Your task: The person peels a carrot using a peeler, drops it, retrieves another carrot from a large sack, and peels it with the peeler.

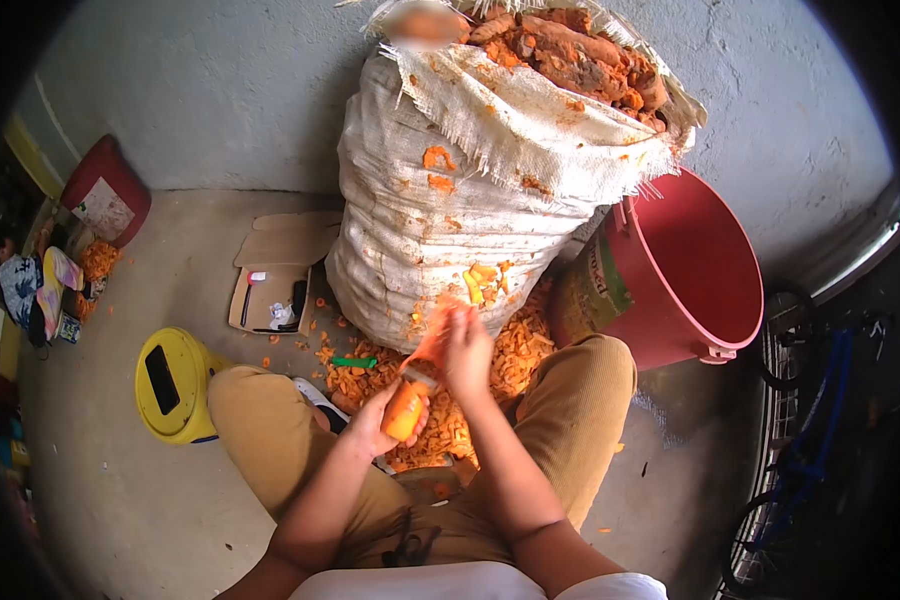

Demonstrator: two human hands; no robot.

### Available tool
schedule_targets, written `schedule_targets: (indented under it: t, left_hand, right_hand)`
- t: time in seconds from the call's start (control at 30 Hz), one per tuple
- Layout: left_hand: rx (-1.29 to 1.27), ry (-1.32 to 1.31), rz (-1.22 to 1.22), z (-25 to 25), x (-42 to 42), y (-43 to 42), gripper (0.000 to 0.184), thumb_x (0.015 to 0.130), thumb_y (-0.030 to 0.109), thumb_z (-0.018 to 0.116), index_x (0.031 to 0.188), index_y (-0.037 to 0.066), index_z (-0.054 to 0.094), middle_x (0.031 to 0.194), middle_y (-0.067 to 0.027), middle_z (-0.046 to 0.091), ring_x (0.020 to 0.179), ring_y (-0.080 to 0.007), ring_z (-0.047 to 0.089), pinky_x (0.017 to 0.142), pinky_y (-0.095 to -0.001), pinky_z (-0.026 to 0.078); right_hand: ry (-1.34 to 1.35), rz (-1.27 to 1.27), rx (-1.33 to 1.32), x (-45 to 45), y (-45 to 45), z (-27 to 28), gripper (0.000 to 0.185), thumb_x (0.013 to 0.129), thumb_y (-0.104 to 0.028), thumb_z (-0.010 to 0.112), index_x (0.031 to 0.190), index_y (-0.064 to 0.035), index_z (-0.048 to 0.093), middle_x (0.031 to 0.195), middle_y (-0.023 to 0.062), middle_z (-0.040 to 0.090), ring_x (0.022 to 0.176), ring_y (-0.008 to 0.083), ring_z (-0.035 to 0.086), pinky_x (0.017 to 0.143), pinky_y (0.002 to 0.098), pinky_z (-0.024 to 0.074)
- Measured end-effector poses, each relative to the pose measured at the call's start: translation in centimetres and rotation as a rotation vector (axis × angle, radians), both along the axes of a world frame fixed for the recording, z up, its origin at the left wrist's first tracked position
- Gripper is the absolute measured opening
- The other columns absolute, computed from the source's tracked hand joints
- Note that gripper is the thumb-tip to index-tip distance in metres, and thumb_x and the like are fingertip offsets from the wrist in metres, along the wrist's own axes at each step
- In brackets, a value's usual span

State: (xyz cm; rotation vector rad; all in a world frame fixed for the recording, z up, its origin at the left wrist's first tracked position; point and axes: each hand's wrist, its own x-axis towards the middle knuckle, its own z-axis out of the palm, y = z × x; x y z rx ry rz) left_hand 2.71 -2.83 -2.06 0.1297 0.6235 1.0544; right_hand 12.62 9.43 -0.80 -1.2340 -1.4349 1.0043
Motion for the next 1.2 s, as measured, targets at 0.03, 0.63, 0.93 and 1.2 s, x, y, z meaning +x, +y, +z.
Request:
schedule_targets:
  t: [0.03, 0.63, 0.93, 1.2]
  left_hand:
    - [0.028, -0.070, -0.018, 0.5, 0.3, -0.3, 0.047, 0.084, 0.047, 0.032, 0.092, 0.004, 0.050, 0.076, -0.0077, 0.052, 0.060, -0.0160, 0.050, 0.048, -0.0271, 0.041]
    - [-0.074, -0.131, 0.265, -1.0, 0.5, 0.5, 0.040, 0.084, 0.043, 0.033, 0.094, 0.009, 0.051, 0.077, -0.0093, 0.054, 0.065, -0.0194, 0.051, 0.048, -0.0307, 0.039]
    - [-0.024, -0.061, 0.202, -0.5, 0.3, 0.6, 0.043, 0.082, 0.045, 0.037, 0.093, 0.005, 0.051, 0.075, -0.0093, 0.054, 0.063, -0.0197, 0.052, 0.047, -0.0302, 0.038]
    - [-0.134, -0.056, 0.272, 1.3, 0.5, 0.5, 0.039, 0.084, 0.040, 0.038, 0.094, 0.005, 0.050, 0.082, -0.0111, 0.054, 0.070, -0.0211, 0.052, 0.053, -0.0317, 0.042]
  right_hand:
    - [-0.105, -0.117, 0.038, 0.8, 1.1, 0.5, 0.029, 0.087, -0.024, 0.041, 0.084, 0.0025, 0.053, 0.061, 0.0106, 0.053, 0.052, 0.0151, 0.048, 0.050, 0.0286, 0.0401]
    - [0.368, 0.412, -0.389, 0.0, -1.1, 2.1, 0.020, 0.081, -0.015, 0.053, 0.092, 0.0016, 0.051, 0.076, 0.0026, 0.056, 0.060, 0.0071, 0.051, 0.054, 0.0202, 0.0430]
    - [0.165, 0.213, -0.239, 0.2, 0.5, -2.5, 0.029, 0.082, -0.024, 0.053, 0.088, 0.0047, 0.054, 0.061, 0.0027, 0.055, 0.052, 0.0049, 0.046, 0.047, 0.0217, 0.0396]
    - [0.451, 0.155, -0.363, 1.9, 2.1, 0.3, 0.020, 0.083, -0.022, 0.051, 0.084, -0.0022, 0.052, 0.062, -0.0007, 0.050, 0.048, 0.0056, 0.042, 0.042, 0.0196, 0.0356]
